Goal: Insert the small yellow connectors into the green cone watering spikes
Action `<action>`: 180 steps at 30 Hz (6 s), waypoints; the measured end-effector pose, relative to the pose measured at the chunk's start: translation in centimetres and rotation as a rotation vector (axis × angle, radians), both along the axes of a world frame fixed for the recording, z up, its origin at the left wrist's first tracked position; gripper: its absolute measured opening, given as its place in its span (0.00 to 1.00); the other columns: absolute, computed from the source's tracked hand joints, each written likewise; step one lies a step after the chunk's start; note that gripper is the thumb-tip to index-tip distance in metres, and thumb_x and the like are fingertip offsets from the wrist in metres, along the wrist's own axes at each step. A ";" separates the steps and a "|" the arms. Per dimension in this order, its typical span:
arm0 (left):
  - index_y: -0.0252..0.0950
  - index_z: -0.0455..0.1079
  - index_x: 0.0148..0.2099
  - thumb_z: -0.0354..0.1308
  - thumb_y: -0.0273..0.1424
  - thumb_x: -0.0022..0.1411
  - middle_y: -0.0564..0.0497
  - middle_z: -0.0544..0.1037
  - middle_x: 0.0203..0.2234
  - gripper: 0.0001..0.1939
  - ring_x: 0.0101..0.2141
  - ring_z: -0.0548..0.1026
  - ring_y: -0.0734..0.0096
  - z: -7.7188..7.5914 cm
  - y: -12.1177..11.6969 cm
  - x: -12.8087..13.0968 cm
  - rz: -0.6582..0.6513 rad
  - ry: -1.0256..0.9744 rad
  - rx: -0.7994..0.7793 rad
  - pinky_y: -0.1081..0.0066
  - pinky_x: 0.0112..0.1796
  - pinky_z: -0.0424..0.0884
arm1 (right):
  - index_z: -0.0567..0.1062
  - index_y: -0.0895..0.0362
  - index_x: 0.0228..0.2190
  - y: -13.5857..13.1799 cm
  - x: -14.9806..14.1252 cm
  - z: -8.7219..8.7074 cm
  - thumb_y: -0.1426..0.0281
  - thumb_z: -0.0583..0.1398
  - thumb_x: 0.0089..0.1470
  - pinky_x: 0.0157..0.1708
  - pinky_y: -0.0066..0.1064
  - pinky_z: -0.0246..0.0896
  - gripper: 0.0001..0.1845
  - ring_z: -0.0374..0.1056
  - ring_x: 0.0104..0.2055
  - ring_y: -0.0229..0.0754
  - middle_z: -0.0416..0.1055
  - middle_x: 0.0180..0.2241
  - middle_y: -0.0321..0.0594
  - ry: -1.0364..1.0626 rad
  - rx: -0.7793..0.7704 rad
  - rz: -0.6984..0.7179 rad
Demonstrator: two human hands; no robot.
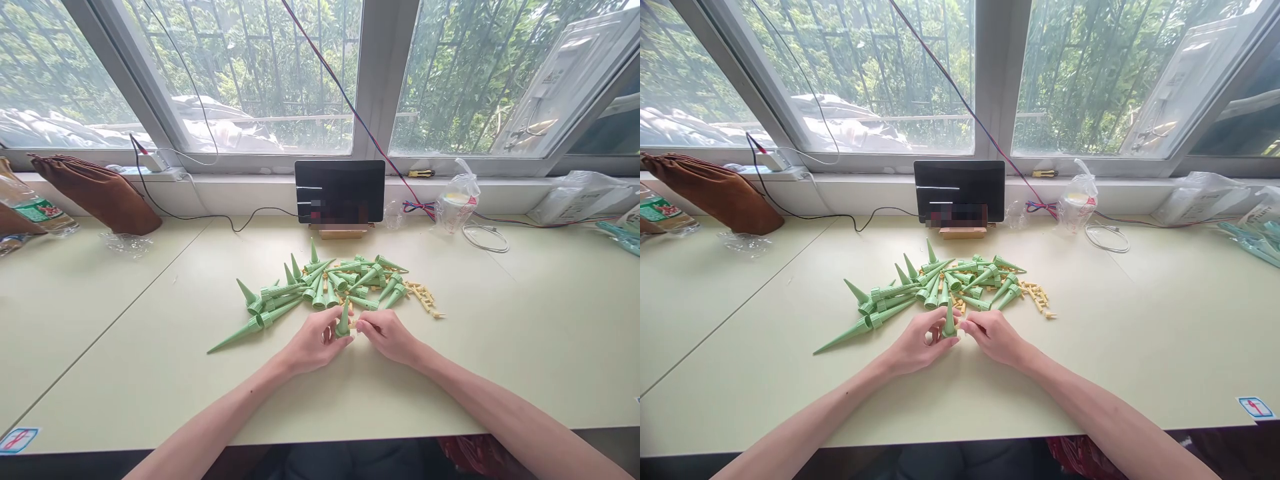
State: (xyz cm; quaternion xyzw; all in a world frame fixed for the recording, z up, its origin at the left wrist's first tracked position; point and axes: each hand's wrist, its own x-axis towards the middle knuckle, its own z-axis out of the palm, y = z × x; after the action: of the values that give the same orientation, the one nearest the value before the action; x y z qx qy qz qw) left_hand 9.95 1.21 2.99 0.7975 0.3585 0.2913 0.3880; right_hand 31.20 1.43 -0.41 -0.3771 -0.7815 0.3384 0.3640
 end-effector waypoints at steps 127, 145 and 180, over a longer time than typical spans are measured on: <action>0.36 0.68 0.49 0.58 0.31 0.63 0.54 0.70 0.30 0.13 0.23 0.62 0.78 -0.2 0.1 -0.1 -0.022 0.012 0.004 0.77 0.24 0.64 | 0.52 0.56 0.20 0.4 0.0 0.1 0.64 0.53 0.65 0.23 0.27 0.40 0.24 0.43 0.21 0.33 0.45 0.19 0.28 -0.095 -0.019 0.071; 0.35 0.67 0.51 0.58 0.32 0.64 0.53 0.72 0.31 0.14 0.23 0.62 0.79 -0.1 0.1 -0.1 -0.022 -0.001 -0.019 0.77 0.25 0.64 | 0.52 0.55 0.20 0.3 0.0 0.0 0.63 0.54 0.65 0.23 0.27 0.39 0.24 0.42 0.22 0.33 0.43 0.19 0.28 -0.105 -0.013 0.069; 0.36 0.69 0.50 0.58 0.31 0.62 0.55 0.68 0.27 0.14 0.23 0.60 0.79 0.1 0.1 0.0 -0.029 0.006 -0.030 0.78 0.23 0.62 | 0.53 0.55 0.20 0.3 0.0 0.0 0.62 0.52 0.66 0.23 0.27 0.40 0.24 0.43 0.22 0.33 0.44 0.20 0.28 -0.113 -0.012 0.078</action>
State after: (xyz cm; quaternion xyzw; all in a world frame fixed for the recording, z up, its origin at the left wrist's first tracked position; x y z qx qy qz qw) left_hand 9.91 1.35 3.06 0.7977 0.3523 0.2777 0.4031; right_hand 31.23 1.72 -0.42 -0.3670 -0.8129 0.3355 0.3034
